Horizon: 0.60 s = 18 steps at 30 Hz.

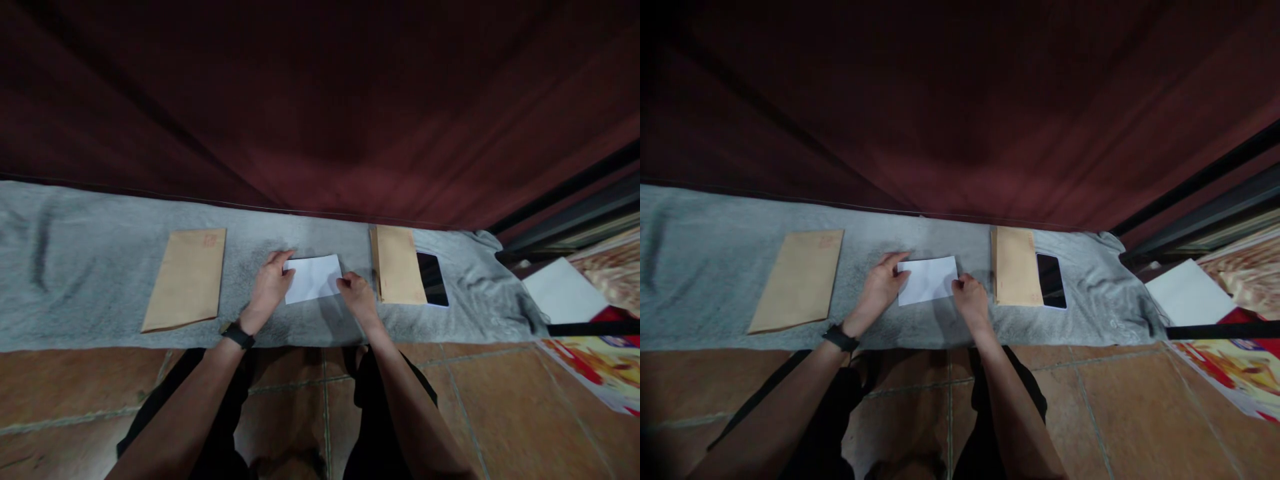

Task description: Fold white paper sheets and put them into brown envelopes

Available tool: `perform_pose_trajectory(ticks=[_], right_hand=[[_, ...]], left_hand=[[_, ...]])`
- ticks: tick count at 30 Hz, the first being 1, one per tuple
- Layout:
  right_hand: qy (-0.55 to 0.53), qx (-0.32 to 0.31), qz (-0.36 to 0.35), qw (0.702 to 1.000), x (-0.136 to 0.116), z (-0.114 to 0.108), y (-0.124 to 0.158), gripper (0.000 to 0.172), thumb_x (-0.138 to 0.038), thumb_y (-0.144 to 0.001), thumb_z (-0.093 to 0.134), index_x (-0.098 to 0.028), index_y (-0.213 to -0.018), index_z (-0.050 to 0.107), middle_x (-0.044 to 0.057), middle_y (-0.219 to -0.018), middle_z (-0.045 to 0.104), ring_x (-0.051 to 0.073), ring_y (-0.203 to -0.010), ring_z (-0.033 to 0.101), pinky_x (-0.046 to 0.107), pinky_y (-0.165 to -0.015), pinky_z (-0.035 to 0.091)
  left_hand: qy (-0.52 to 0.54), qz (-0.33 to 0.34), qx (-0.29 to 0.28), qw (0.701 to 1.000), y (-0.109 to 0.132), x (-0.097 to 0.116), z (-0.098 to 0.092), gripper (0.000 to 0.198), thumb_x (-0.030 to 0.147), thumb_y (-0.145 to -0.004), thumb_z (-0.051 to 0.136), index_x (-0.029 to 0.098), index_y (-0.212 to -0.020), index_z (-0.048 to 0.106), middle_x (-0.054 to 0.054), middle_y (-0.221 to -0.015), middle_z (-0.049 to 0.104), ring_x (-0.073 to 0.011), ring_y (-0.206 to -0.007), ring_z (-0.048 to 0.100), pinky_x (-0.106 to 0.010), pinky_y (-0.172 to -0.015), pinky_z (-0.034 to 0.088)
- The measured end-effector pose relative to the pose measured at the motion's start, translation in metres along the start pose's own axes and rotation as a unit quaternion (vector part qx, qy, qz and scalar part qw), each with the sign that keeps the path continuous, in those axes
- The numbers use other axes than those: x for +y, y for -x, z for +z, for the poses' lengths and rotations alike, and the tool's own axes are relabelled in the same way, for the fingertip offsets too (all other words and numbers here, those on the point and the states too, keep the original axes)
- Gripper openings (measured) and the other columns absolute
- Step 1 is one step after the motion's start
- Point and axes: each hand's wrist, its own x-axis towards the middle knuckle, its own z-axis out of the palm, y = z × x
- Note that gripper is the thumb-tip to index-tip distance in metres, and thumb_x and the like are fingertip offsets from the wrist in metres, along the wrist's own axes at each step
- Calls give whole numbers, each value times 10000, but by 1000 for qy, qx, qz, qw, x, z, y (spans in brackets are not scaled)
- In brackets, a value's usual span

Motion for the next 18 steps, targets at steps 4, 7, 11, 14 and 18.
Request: perform_pose_trajectory(ticks=[4, 7, 11, 14, 18], right_hand=[[26, -6, 4, 1000, -2, -3, 2, 235, -341, -1001, 565, -228, -1018, 770, 90, -956, 814, 250, -924, 772, 283, -732, 508], [45, -8, 9, 999, -6, -4, 6, 239, -350, -1008, 554, -234, -1044, 760, 92, -961, 812, 263, -936, 773, 297, -737, 516], [68, 1, 10, 998, -9, -3, 11, 244, -342, -1020, 531, -214, -1057, 736, 102, -932, 799, 262, -900, 769, 313, -752, 534], [87, 59, -17, 994, -11, -3, 13, 240, -299, -1015, 533, -164, -1114, 705, 141, -1021, 778, 274, -965, 745, 357, -851, 554], [31, 103, -171, 979, -18, 6, 12, 379, -303, -1060, 444, -118, -1329, 637, 183, -1367, 670, 280, -1307, 605, 429, -1113, 476]], left_hand=[[-54, 52, 20, 997, 9, 8, 7, 450, 176, -929, 528, 160, -1363, 648, -145, -1480, 559, -293, -1348, 567, -443, -1170, 463], [-84, 116, -23, 989, 21, 18, 18, 449, 247, -1010, 445, 165, -1429, 585, -140, -1587, 484, -292, -1457, 474, -473, -1228, 393], [-144, 152, -91, 974, 39, 27, 37, 520, 323, -1056, 386, 108, -1522, 474, -177, -1652, 402, -298, -1554, 340, -491, -1260, 331], [-203, 148, -102, 963, 45, 29, 45, 553, 349, -1061, 390, 88, -1544, 448, -197, -1664, 372, -310, -1579, 282, -510, -1280, 281], [-245, 177, -114, 946, 45, 27, 47, 558, 330, -1064, 371, 96, -1568, 425, -181, -1674, 355, -295, -1584, 269, -506, -1289, 260]])
